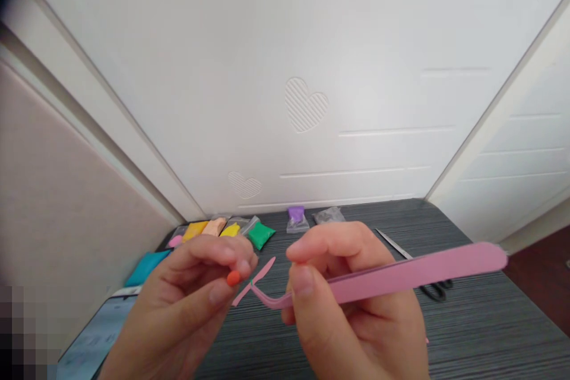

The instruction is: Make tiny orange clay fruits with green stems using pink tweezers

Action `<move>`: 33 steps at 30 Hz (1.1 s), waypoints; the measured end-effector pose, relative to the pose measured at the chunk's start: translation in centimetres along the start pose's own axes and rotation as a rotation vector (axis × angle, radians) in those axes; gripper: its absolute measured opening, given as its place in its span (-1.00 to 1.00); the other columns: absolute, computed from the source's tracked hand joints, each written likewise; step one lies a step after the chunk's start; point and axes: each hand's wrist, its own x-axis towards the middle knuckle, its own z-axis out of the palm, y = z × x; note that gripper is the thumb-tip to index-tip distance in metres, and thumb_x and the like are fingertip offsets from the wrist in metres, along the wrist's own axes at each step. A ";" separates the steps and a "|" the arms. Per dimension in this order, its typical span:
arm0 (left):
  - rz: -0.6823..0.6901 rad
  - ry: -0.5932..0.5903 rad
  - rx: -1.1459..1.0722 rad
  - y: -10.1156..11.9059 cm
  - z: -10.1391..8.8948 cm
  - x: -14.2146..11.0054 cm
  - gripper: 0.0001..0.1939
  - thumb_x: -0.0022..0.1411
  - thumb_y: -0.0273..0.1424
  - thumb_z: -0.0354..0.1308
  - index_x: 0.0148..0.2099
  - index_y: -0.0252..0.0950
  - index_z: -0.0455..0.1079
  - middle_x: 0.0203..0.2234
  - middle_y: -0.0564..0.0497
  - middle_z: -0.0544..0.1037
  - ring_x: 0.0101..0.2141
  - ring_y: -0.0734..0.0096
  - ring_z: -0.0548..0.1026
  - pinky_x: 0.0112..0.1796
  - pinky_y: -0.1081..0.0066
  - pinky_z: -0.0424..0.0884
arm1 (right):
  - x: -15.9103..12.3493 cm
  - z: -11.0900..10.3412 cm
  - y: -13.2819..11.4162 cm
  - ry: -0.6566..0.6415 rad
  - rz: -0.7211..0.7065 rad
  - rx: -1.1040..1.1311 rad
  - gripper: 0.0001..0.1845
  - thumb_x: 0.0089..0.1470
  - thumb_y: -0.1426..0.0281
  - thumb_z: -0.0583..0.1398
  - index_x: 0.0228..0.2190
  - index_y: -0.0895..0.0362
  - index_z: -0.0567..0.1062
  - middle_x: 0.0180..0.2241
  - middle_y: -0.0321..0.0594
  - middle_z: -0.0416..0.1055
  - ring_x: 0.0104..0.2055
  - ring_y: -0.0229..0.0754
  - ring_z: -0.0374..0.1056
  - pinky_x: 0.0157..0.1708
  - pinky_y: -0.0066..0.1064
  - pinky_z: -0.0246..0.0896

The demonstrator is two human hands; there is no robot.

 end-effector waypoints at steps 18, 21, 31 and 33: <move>0.000 -0.012 -0.012 0.5 1.0 -0.2 -0.89 -0.04 -0.48 0.24 -0.42 -0.16 0.48 -0.53 0.09 0.50 -0.45 0.49 0.42 -0.43 0.51 0.38 | 0.0 0.8 0.1 0.108 -0.082 0.049 -0.86 0.01 0.47 0.10 -0.39 0.05 0.46 -0.67 -0.33 0.25 -0.79 -0.37 0.09 -0.79 -0.38 0.11; -0.027 0.005 -0.038 0.4 1.0 -0.3 -0.86 -0.03 -0.47 0.23 -0.36 -0.13 0.48 -0.52 0.10 0.52 -0.45 0.48 0.44 -0.43 0.51 0.38 | 0.1 0.7 0.2 0.118 -0.066 0.048 -0.87 0.00 0.45 0.12 -0.41 0.04 0.46 -0.66 -0.33 0.26 -0.80 -0.37 0.08 -0.79 -0.37 0.12; -0.277 -0.104 -0.448 0.2 0.6 0.0 -0.93 0.08 -0.45 0.13 -0.35 -0.21 0.42 -0.53 0.09 0.44 -0.45 0.56 0.39 -0.40 0.53 0.36 | 0.1 0.7 0.3 0.118 -0.084 0.044 -0.93 0.01 0.42 0.14 -0.39 0.05 0.43 -0.74 -0.39 0.21 -0.80 -0.37 0.08 -0.78 -0.42 0.09; -0.314 -0.108 -0.545 0.2 0.7 0.1 -0.93 0.11 -0.47 0.10 -0.34 -0.24 0.40 -0.50 0.09 0.45 -0.44 0.60 0.38 -0.38 0.57 0.35 | 0.0 0.9 0.1 0.179 -0.066 0.033 -0.95 -0.01 0.36 0.16 -0.41 0.05 0.43 -0.74 -0.41 0.21 -0.79 -0.37 0.09 -0.77 -0.43 0.10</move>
